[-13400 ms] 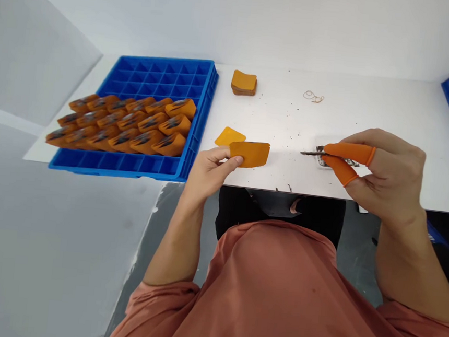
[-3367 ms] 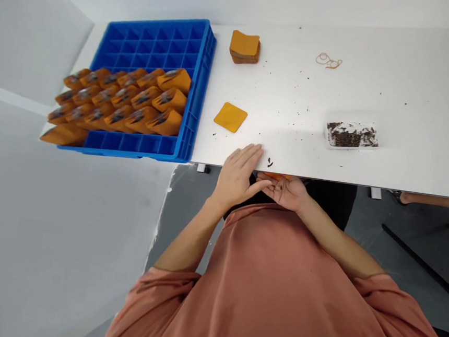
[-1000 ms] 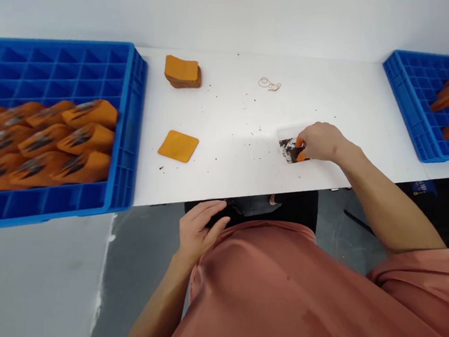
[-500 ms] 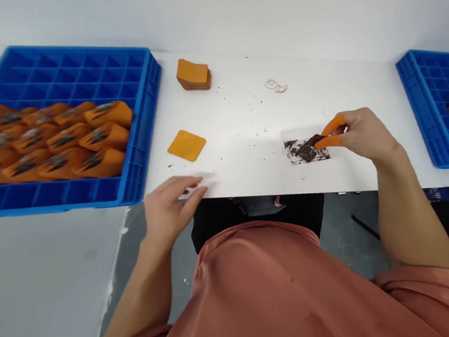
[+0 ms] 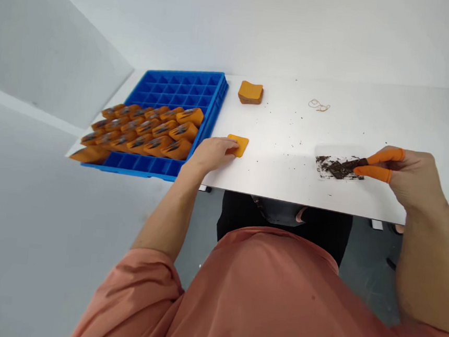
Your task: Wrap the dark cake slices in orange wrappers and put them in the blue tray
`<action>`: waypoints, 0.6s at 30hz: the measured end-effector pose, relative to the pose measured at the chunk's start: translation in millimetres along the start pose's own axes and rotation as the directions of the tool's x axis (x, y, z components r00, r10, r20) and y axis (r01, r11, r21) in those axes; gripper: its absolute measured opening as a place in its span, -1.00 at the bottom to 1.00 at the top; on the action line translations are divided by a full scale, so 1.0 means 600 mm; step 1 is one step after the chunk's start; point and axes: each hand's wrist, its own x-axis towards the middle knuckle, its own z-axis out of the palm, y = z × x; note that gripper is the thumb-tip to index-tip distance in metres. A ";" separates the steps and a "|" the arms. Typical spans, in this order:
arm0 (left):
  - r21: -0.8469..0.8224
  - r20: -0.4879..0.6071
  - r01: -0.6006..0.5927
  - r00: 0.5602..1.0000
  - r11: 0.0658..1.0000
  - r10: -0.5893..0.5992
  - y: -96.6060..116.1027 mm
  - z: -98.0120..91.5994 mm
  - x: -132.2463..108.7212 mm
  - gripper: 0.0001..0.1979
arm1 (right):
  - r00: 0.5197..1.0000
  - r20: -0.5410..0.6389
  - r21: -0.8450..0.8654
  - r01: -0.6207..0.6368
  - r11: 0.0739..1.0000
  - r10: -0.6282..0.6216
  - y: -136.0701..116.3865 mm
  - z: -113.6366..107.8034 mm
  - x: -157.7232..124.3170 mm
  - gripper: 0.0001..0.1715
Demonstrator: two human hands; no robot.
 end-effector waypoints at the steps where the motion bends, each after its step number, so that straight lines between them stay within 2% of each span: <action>1: -0.018 -0.010 -0.024 1.000 1.000 0.024 -0.005 0.002 0.003 -0.60 | 1.000 0.003 0.001 0.003 1.000 -0.003 0.001 0.003 -0.002 -0.71; 6: -0.037 -0.060 -0.104 0.993 0.994 0.102 -0.007 0.002 0.018 -0.72 | 0.999 0.033 0.056 0.017 0.998 -0.018 0.003 0.019 -0.005 -0.72; 11: 0.029 -0.091 -0.107 0.990 0.994 0.110 0.012 0.003 0.016 -0.65 | 0.997 0.076 0.098 -0.003 0.995 -0.005 0.005 0.032 -0.008 -0.71; 15: 0.014 -0.153 -0.026 0.988 1.000 0.028 0.017 0.013 0.014 -0.71 | 0.997 0.083 0.175 -0.018 0.984 0.003 0.004 0.044 -0.006 -0.67; 18: -0.148 -0.307 0.044 0.948 0.988 -0.088 0.019 0.010 0.012 -0.77 | 0.998 0.058 0.231 -0.011 0.973 -0.003 0.000 0.055 -0.001 -0.68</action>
